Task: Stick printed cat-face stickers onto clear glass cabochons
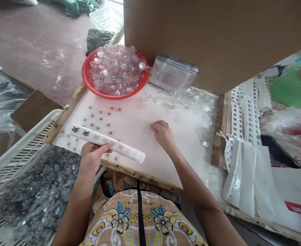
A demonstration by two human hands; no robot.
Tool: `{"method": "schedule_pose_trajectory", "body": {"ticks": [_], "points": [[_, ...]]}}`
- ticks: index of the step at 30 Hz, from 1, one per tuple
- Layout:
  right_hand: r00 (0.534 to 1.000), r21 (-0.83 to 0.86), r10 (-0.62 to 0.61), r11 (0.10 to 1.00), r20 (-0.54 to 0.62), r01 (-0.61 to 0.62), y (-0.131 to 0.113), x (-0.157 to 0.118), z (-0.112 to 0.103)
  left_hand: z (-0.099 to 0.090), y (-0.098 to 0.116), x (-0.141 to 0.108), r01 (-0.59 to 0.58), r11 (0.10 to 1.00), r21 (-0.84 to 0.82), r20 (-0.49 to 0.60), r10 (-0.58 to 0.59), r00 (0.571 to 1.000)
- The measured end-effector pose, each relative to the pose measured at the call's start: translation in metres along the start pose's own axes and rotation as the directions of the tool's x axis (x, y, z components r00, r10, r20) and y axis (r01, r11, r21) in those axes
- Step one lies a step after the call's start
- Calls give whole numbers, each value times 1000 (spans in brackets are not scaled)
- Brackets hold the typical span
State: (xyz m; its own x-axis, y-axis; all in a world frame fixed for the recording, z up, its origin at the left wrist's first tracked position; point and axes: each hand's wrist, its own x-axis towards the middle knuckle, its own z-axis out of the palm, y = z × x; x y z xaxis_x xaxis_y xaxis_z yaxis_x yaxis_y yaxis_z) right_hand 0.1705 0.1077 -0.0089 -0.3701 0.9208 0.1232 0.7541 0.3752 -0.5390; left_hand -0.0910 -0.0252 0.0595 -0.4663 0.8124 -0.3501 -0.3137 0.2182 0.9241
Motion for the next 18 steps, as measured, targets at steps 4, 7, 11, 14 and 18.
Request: {"method": "schedule_pose_trajectory", "body": {"ticks": [4,7,11,14,18], "points": [[999,-85,31,996,-11,-32,-1,-7,0,-4,-1,-1,-1,1000,-8,-13,1,1000],[996,-86,-77,993,46,81,-9,-8,0,-3,0,-3,9,1000,-3,-4,-9,1000],[968,-100,-176,976,181,196,-17,0,9,0,4,-5,13,1000,7,8,-13,1000],[970,-133,-151,975,189,178,-16,6,15,0,5,-6,8,1000,5,1,-8,1000],[977,-135,-144,977,158,166,-17,15,17,-4,1,-6,4,1000,13,-6,-4,1000]]}}
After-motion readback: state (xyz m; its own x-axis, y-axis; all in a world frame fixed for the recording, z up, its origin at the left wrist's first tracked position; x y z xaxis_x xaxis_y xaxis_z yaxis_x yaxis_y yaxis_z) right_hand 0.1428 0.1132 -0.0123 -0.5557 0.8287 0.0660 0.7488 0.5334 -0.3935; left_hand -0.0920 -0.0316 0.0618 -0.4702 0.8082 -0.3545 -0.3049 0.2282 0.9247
